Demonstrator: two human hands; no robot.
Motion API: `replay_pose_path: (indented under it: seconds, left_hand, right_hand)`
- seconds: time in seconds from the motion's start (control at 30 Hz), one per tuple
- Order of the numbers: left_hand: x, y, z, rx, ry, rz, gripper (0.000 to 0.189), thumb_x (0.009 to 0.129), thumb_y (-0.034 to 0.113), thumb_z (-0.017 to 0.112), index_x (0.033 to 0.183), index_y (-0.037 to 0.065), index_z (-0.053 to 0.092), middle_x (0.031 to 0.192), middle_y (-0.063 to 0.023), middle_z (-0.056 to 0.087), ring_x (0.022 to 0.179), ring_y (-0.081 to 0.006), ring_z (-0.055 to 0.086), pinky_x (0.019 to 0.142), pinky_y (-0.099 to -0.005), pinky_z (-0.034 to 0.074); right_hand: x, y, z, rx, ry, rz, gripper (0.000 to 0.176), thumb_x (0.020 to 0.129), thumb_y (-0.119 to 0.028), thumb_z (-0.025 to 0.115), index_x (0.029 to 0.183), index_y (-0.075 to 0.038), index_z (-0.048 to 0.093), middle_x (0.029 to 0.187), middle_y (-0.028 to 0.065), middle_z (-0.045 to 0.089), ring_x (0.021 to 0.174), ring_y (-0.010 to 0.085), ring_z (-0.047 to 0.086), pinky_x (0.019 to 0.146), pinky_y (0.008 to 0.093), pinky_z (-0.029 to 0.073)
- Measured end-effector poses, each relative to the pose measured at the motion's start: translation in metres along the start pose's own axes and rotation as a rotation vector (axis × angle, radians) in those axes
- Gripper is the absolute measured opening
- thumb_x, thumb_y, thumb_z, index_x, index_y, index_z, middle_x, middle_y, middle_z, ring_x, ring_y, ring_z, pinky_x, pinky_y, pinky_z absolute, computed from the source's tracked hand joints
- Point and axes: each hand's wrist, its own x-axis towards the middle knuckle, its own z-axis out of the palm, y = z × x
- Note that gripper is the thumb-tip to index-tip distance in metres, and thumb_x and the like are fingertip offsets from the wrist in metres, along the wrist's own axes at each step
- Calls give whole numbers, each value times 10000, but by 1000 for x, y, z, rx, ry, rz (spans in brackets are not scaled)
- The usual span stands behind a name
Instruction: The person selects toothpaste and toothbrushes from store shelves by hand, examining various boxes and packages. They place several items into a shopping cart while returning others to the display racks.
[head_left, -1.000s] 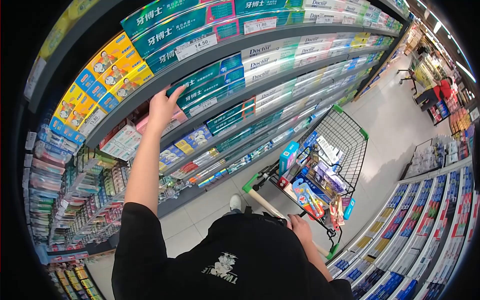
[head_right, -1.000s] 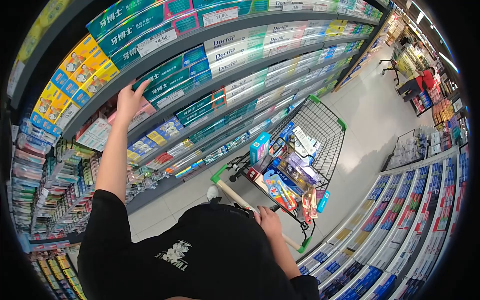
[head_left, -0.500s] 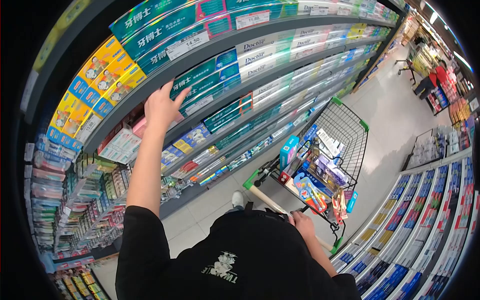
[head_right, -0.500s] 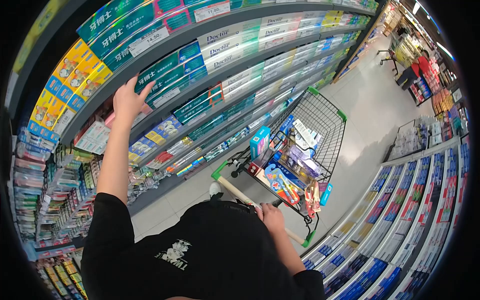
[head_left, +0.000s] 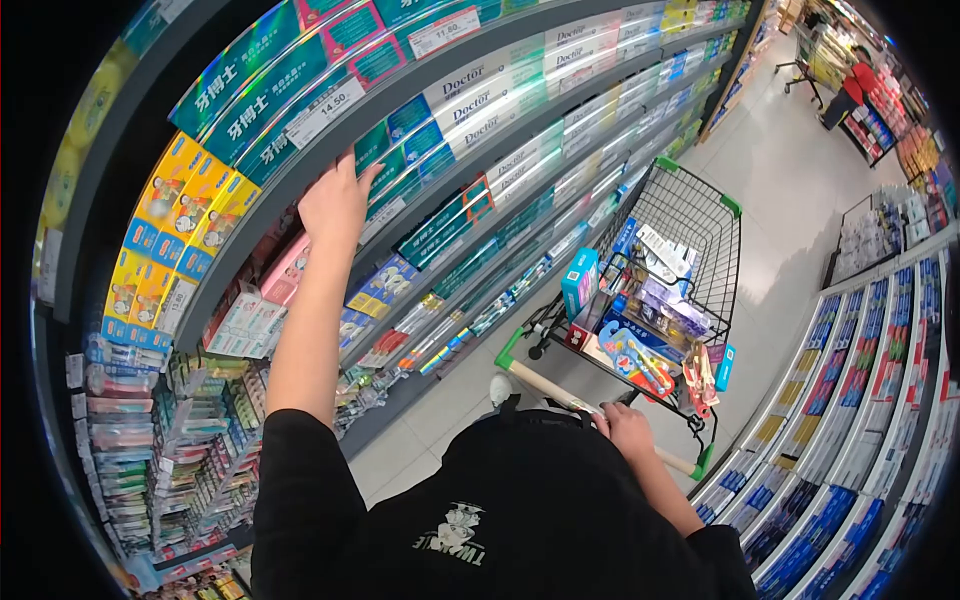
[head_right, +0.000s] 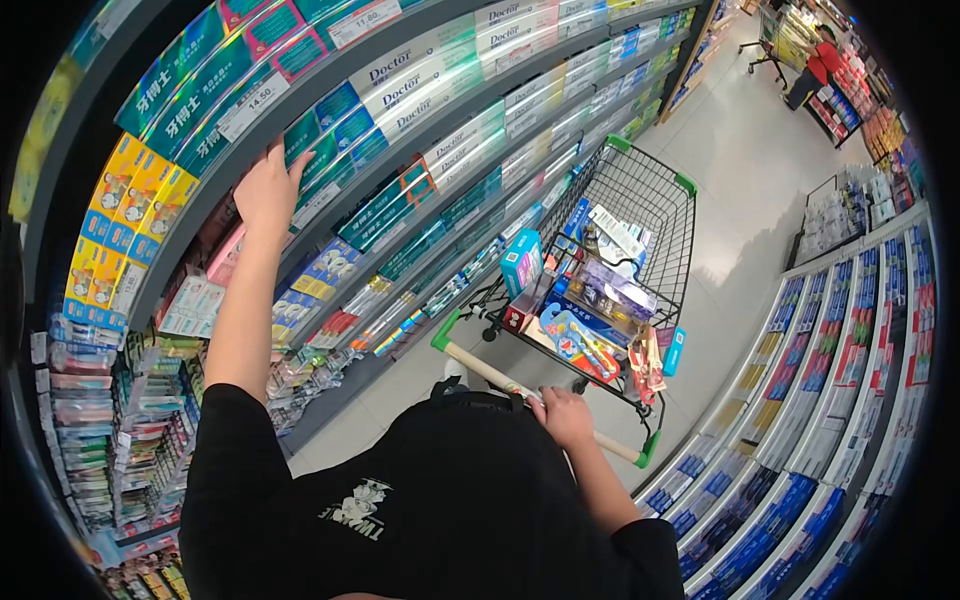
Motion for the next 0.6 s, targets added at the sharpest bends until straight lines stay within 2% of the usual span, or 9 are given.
replay_pose_path:
  seconds: [0.23,0.53,0.6]
  left_hand:
    - [0,-4,10,29,82,42,590,963,582,670,1373,159,647,1093,-84,749,886,-286,745,680,-405,596]
    - [0,-6,15,7,93,50,594,943,593,685,1358,169,650,1085,-76,738,885,-281,741,676,-396,594]
    - [1,-6,16,12,180,86,599,940,593,686,1364,172,644,1081,-76,737,881,-280,742,671,-400,596]
  right_hand:
    - [0,0,0,-8,39,-21,400,1024,-447,616,952,-65,711,857,132,714,790,366,705,742,462,568]
    - [2,-3,-1,-5,-3,2,408,1026,-461,604,1000,-68,715,866,140,718,811,365,715,765,470,576]
    - [3,-3,-1,1,-14,10,410,1027,-463,602,1015,-70,718,869,142,720,814,366,716,766,469,577]
